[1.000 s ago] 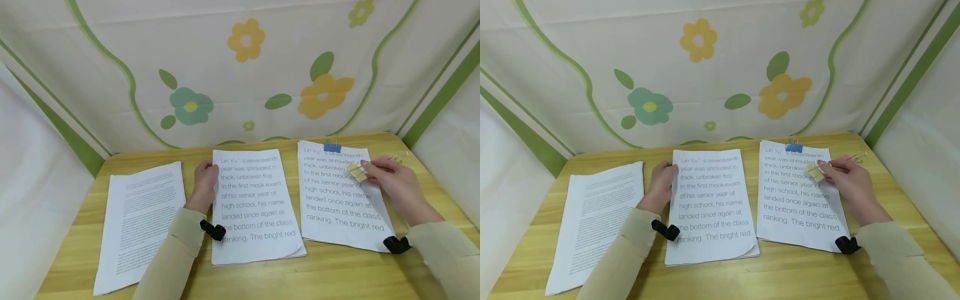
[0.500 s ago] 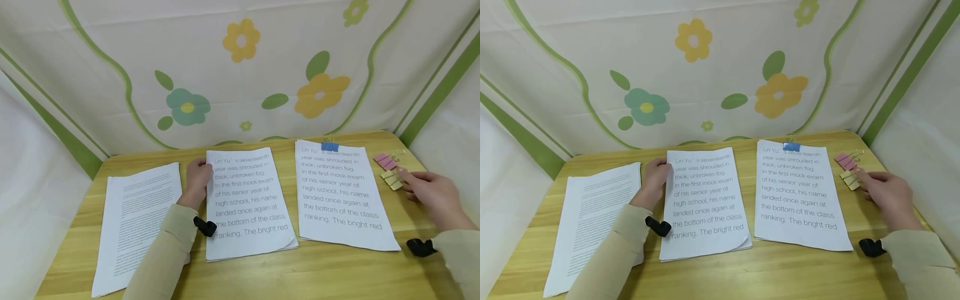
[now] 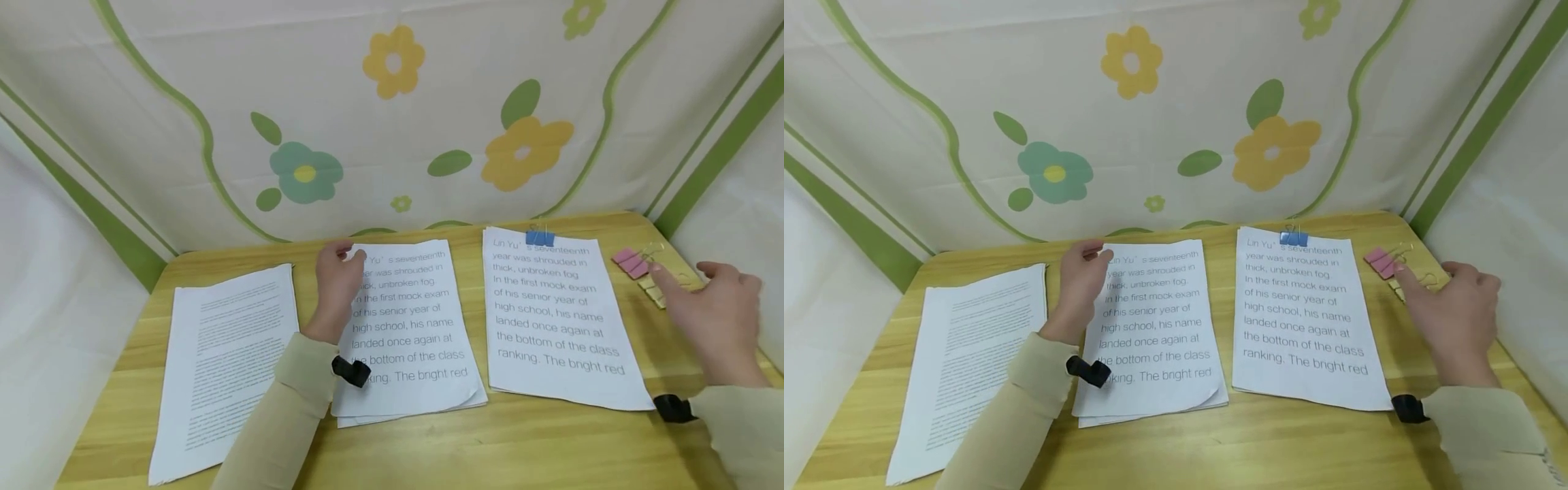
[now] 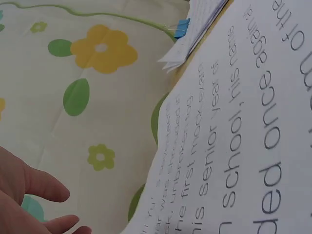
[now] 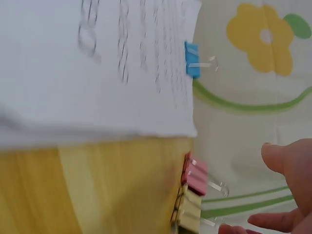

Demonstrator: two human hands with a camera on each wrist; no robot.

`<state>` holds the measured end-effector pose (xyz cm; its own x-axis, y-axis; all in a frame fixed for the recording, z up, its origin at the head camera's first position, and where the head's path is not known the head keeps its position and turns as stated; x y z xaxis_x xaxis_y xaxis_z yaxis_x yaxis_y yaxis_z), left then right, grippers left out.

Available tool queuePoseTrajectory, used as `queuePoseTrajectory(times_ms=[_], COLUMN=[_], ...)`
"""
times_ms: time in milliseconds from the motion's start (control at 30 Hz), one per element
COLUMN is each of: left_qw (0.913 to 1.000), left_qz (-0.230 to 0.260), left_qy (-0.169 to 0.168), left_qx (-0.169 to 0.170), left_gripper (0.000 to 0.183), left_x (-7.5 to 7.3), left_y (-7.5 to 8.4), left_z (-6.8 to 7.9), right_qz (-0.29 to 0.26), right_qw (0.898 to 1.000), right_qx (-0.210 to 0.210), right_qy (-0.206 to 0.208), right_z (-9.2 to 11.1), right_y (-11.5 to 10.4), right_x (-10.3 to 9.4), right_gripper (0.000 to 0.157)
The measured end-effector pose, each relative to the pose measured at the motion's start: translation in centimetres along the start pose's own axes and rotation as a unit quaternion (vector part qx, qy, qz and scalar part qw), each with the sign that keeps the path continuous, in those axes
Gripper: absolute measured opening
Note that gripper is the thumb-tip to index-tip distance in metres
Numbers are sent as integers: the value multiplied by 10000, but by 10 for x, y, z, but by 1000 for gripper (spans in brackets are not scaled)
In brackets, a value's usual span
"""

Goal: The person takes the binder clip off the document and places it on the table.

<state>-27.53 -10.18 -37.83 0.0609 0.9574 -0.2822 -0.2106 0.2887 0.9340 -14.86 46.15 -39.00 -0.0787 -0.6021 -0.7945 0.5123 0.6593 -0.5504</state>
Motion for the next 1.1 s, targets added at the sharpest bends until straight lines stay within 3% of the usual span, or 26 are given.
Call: queuePoseTrajectory(times_ms=[100,267,367,533,667,800,933,1100], left_qw=[9997,9991,9991,9958,9863,9735,9655,9620], left_qz=[18,136,237,200,185,175,236,527], left_qy=[91,92,-153,-864,-1637,-2256,-2515,-2566], left_qx=[221,389,320,208,55,-330,-631,-774], left_gripper=[47,41,36,30,31,38,48,55], left_x=[5,17,41,98,147,188,208,217], left_y=[8,17,16,17,20,15,6,-1], left_z=[2,6,9,21,35,49,55,54], right_qz=[-126,-263,-276,-179,103,343,403,345], right_qw=[9994,9981,9972,9939,9918,9892,9872,9879], right_qx=[-318,-523,-504,-521,-544,-609,-513,-459], right_qy=[84,-205,-477,-960,-1156,-1290,-1455,-1444], right_z=[5,5,4,3,3,2,-1,-1], right_y=[-13,-31,-35,-36,-36,-35,-29,-27], right_x=[2,19,33,52,62,68,73,72], right_gripper=[94,87,87,92,94,99,104,107])
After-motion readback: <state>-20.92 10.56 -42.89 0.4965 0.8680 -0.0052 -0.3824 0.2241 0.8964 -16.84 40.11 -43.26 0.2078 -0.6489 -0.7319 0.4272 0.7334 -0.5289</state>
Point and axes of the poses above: each hand's wrist, its own z-axis away from the middle knuckle, its own x-axis out of the palm, y = z × x, the point moved 10 cm from there along -z, towards the middle knuckle, and after that the axes turned 15 degrees about -y, right-handed, at the moved point
